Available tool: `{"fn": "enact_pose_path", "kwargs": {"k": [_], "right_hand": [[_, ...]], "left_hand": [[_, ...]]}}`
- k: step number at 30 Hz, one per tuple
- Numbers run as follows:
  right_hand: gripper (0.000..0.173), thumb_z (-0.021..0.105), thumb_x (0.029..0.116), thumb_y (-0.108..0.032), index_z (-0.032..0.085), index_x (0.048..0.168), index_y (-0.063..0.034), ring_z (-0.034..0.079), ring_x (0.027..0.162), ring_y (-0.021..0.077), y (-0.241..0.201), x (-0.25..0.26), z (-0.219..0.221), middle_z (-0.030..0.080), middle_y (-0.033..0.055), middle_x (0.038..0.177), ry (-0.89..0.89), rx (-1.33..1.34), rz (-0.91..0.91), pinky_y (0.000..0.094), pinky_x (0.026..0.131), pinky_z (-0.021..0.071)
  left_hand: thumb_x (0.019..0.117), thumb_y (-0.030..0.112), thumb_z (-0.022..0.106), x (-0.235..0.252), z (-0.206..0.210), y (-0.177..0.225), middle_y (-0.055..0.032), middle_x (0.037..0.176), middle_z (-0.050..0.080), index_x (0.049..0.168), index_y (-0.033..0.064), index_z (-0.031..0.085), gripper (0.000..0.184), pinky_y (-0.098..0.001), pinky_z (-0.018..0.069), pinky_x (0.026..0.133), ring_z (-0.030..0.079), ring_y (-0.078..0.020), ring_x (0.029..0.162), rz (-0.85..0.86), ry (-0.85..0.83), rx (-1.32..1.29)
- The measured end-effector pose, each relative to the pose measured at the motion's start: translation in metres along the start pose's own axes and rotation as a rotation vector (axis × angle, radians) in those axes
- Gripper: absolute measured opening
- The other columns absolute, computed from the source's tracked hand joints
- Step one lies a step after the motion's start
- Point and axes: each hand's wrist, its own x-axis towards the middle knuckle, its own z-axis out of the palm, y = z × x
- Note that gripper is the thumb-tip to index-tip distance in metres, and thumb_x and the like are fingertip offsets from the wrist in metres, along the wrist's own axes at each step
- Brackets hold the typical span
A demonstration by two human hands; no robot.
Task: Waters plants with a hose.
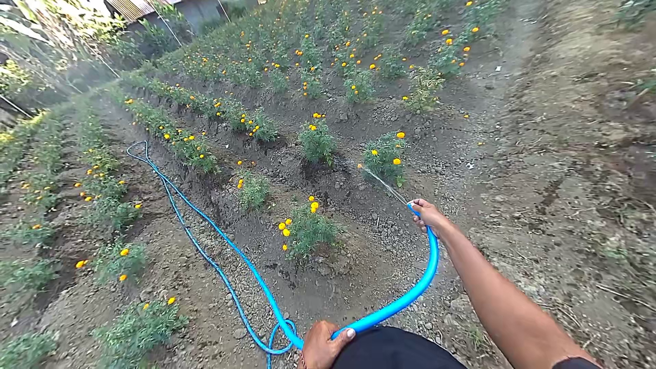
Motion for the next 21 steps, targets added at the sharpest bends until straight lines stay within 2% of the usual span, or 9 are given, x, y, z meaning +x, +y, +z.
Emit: {"fn": "enact_pose_path", "kwargs": {"k": [10,21], "right_hand": [[0.022,0.040,0.1134,-0.026,0.051,0.127,-0.0132,0.035,0.044,0.0054,-0.031,0.002,0.009,0.041,-0.0015,0.072,-0.037,-0.045,-0.063,0.0197,0.039,0.0323],[0.022,0.040,0.1133,-0.025,0.052,0.126,-0.0126,0.035,0.044,0.0056,-0.044,0.004,0.018,0.041,-0.0012,0.072,-0.052,-0.063,-0.103,0.0199,0.039,0.0326]], "left_hand": [[0.0992,0.064,0.042,0.002,-0.001,0.003,-0.0057,0.058,0.050,0.064,0.0045,0.057,0.071,-0.0497,0.0439,0.059,0.054,-0.0233,0.058,0.009,0.013,0.001],[0.0984,0.065,0.043,0.005,0.000,0.004,-0.0048,0.057,0.049,0.062,0.0055,0.054,0.070,-0.0486,0.0433,0.058,0.052,-0.0227,0.057,0.001,0.032,-0.020]]}}
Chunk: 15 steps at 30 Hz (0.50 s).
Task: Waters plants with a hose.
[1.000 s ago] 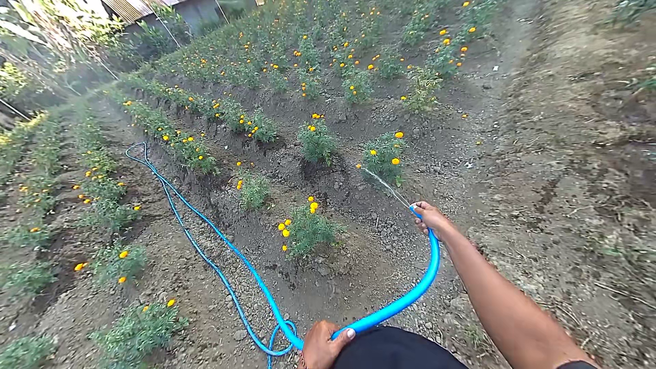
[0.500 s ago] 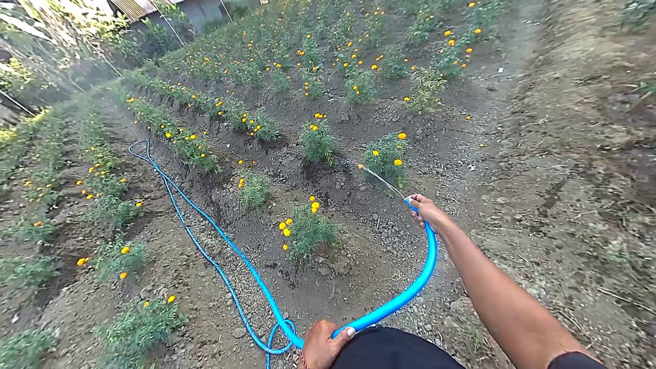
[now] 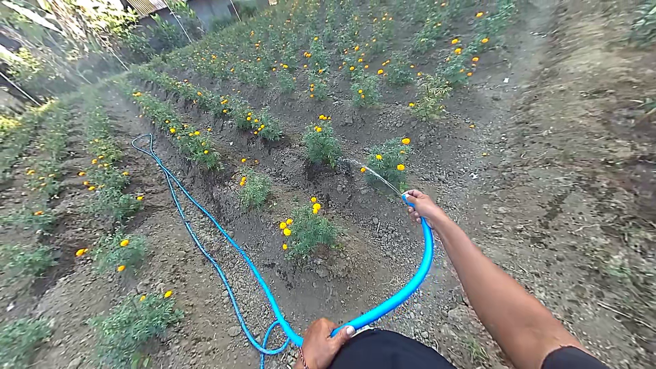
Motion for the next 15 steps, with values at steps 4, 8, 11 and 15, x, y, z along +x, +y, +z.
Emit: {"fn": "enact_pose_path", "kwargs": {"k": [4,8,11,15], "right_hand": [[0.022,0.039,0.1134,-0.025,0.052,0.127,-0.0129,0.035,0.043,0.0056,-0.009,-0.001,0.004,0.042,-0.0013,0.072,-0.005,-0.014,-0.019,0.0198,0.039,0.0328],[0.023,0.039,0.1134,-0.025,0.052,0.127,-0.0126,0.035,0.044,0.0056,-0.013,-0.001,0.007,0.042,-0.0009,0.073,-0.014,-0.020,-0.045,0.0199,0.039,0.0328],[0.023,0.039,0.1134,-0.025,0.052,0.127,-0.0127,0.035,0.044,0.0053,-0.015,0.000,0.011,0.043,-0.0011,0.073,-0.015,-0.015,-0.052,0.0198,0.039,0.0326],[0.023,0.040,0.1133,-0.025,0.052,0.127,-0.0123,0.036,0.044,0.0053,-0.019,0.000,0.016,0.043,-0.0007,0.074,-0.017,-0.024,-0.060,0.0197,0.040,0.0328]], "left_hand": [[0.0983,0.065,0.044,0.000,-0.001,0.000,-0.0036,0.057,0.047,0.062,0.0061,0.053,0.070,-0.0474,0.0426,0.057,0.051,-0.0215,0.056,0.005,0.009,-0.008],[0.0983,0.066,0.043,0.000,0.000,-0.002,-0.0036,0.056,0.047,0.062,0.0059,0.053,0.071,-0.0473,0.0423,0.057,0.050,-0.0213,0.056,0.013,0.018,-0.016],[0.0983,0.065,0.044,-0.001,-0.001,-0.003,-0.0037,0.057,0.047,0.062,0.0061,0.053,0.070,-0.0478,0.0424,0.057,0.051,-0.0217,0.056,0.004,0.019,-0.014],[0.0987,0.064,0.044,-0.003,-0.001,-0.004,-0.0049,0.057,0.048,0.063,0.0053,0.054,0.070,-0.0486,0.0427,0.058,0.051,-0.0229,0.057,0.003,0.028,-0.009]]}}
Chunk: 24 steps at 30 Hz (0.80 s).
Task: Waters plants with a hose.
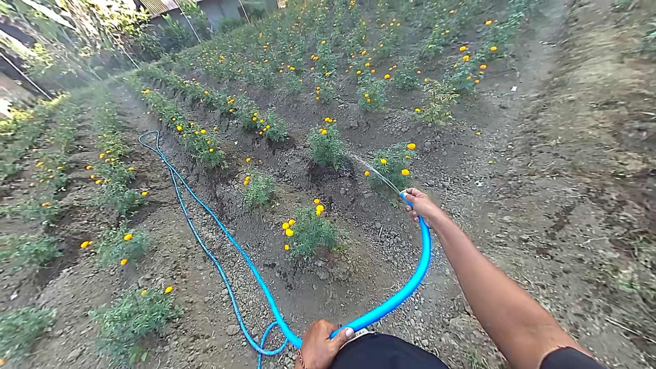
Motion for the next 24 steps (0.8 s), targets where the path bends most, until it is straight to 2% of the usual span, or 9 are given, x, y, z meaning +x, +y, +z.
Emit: {"fn": "enact_pose_path", "kwargs": {"k": [24], "right_hand": [[0.023,0.040,0.1132,-0.026,0.052,0.127,-0.0119,0.037,0.044,0.0063,-0.005,0.005,0.016,0.043,-0.0010,0.071,-0.033,-0.019,-0.023,0.0208,0.040,0.0340]], "left_hand": [[0.0989,0.064,0.044,-0.006,-0.003,-0.004,-0.0021,0.055,0.045,0.060,0.0070,0.052,0.070,-0.0454,0.0408,0.055,0.048,-0.0195,0.054,0.025,0.038,-0.048]]}}
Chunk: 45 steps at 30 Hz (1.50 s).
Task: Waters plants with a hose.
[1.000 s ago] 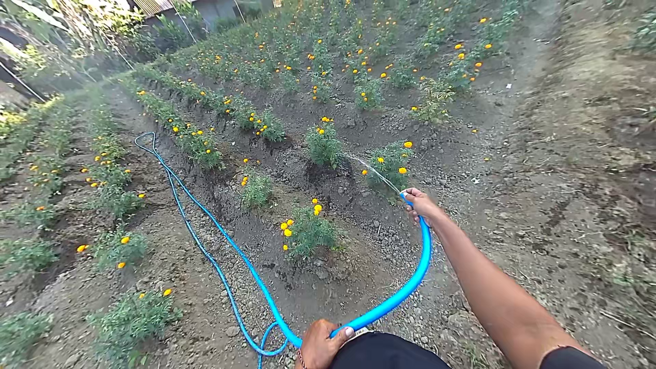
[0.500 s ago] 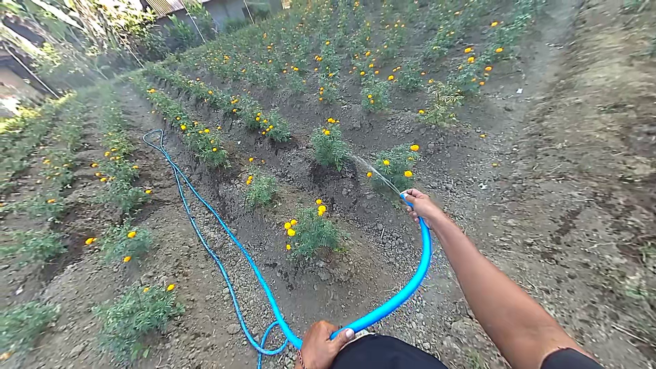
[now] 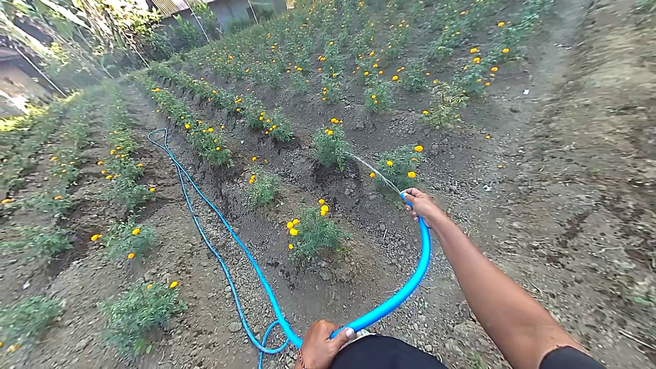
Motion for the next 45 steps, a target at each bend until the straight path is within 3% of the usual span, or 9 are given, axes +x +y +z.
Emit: {"fn": "enact_pose_path", "kwargs": {"k": [25,45], "right_hand": [[0.023,0.041,0.1131,-0.027,0.053,0.127,-0.0128,0.037,0.044,0.0059,-0.006,0.003,0.018,0.043,-0.0010,0.073,-0.009,-0.004,-0.017,0.0204,0.040,0.0336],[0.021,0.040,0.1133,-0.024,0.051,0.125,-0.0102,0.036,0.043,0.0061,0.008,0.004,0.005,0.042,-0.0008,0.071,0.045,0.079,-0.029,0.0207,0.039,0.0337]], "left_hand": [[0.0988,0.065,0.044,-0.006,0.000,-0.007,-0.0016,0.054,0.044,0.060,0.0072,0.052,0.070,-0.0447,0.0407,0.054,0.048,-0.0189,0.053,-0.003,0.018,-0.017],[0.0991,0.064,0.044,-0.006,0.002,-0.005,-0.0011,0.054,0.044,0.060,0.0074,0.052,0.069,-0.0442,0.0407,0.055,0.048,-0.0186,0.053,-0.018,-0.007,-0.005]]}}
